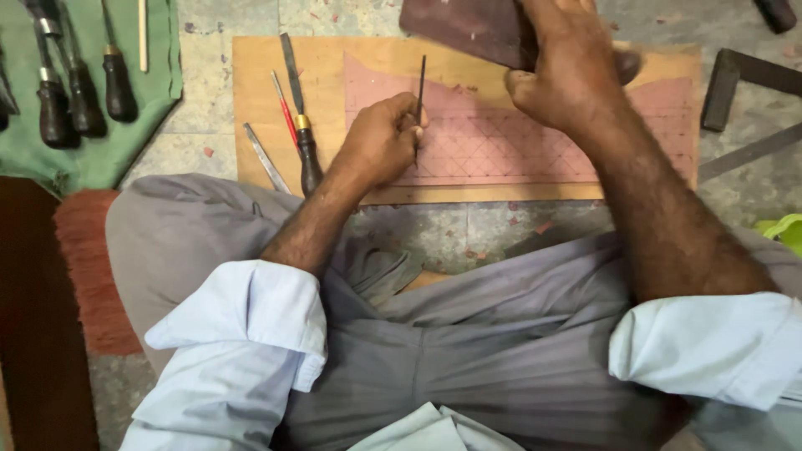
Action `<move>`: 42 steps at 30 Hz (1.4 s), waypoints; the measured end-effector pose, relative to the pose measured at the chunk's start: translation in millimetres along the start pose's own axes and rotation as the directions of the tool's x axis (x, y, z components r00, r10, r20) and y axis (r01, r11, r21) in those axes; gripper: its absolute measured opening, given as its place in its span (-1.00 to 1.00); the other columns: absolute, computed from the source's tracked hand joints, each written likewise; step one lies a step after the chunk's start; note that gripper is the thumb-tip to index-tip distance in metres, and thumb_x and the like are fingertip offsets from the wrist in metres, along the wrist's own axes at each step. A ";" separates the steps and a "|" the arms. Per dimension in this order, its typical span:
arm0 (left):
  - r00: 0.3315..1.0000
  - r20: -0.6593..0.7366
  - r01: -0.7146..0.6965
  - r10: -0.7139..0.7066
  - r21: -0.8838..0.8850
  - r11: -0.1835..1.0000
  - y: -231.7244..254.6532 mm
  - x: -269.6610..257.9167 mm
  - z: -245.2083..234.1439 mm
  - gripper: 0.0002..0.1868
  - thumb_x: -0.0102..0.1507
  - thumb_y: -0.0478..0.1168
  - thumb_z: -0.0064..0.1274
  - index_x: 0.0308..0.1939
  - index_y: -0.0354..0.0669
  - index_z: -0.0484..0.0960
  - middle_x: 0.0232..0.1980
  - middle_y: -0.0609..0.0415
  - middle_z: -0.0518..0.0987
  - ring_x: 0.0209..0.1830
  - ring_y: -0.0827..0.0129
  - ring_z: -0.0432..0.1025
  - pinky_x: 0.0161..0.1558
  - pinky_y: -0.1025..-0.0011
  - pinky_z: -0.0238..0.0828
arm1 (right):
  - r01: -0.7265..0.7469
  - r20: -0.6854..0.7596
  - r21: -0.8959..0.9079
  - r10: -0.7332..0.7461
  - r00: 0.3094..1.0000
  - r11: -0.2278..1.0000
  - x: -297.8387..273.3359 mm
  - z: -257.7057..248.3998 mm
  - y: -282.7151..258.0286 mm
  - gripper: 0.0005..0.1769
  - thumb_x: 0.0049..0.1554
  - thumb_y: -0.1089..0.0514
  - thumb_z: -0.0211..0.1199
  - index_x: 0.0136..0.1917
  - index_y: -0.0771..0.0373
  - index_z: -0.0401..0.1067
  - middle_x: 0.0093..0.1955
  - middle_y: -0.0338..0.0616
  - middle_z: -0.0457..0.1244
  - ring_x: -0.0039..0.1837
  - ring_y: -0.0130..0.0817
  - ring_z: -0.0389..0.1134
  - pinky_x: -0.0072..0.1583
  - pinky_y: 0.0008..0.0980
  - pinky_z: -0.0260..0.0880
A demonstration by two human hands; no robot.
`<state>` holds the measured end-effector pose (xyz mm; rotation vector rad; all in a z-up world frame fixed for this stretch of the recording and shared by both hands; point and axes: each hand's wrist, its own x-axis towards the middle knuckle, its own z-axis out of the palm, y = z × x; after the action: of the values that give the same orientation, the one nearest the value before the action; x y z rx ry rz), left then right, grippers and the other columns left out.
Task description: The person carves a wooden board by placing a thin metal tool against marked lines and striking it with a wooden block held in the other hand.
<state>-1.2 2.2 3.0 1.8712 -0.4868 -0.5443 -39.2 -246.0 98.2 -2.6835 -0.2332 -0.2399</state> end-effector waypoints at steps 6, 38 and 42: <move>1.000 -0.019 -0.021 0.022 0.044 0.999 1.5 -5.1 0.3 -0.94 0.24 -0.40 0.03 -0.23 -0.18 0.56 -0.44 0.12 0.59 -0.45 0.44 0.48 -0.33 0.40 0.43 | -0.007 -0.019 -0.142 0.004 1.000 0.990 -0.3 -0.5 -11.6 -0.16 -0.04 0.30 0.46 0.47 0.30 0.22 0.26 0.26 0.25 0.24 0.20 0.33 0.19 0.05 0.39; 1.000 -0.014 -0.021 0.022 0.023 1.000 8.2 -19.1 6.4 -0.96 0.26 -0.38 0.04 -0.24 -0.17 0.55 -0.44 0.12 0.55 -0.44 0.43 0.46 -0.31 0.37 0.43 | -0.129 0.031 -0.109 0.133 0.991 0.986 -6.8 -4.0 -25.3 -0.18 0.02 0.24 0.48 0.48 0.23 0.20 0.28 0.11 0.24 0.31 0.01 0.29 0.28 0.03 0.34; 1.000 -0.018 0.017 -0.017 0.018 1.000 7.6 -20.3 6.7 -0.95 0.27 -0.39 0.03 -0.24 -0.19 0.56 -0.45 0.10 0.54 -0.45 0.42 0.44 -0.31 0.37 0.43 | -0.211 0.063 0.032 0.209 0.976 0.977 -8.4 -2.4 -23.3 -0.18 0.05 0.25 0.47 0.49 0.26 0.17 0.27 0.10 0.23 0.30 -0.02 0.30 0.30 -0.10 0.40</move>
<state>-22.1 6.1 10.8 1.8979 -0.4661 -0.5354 -52.3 -227.3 108.1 -2.6529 0.0291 -0.0893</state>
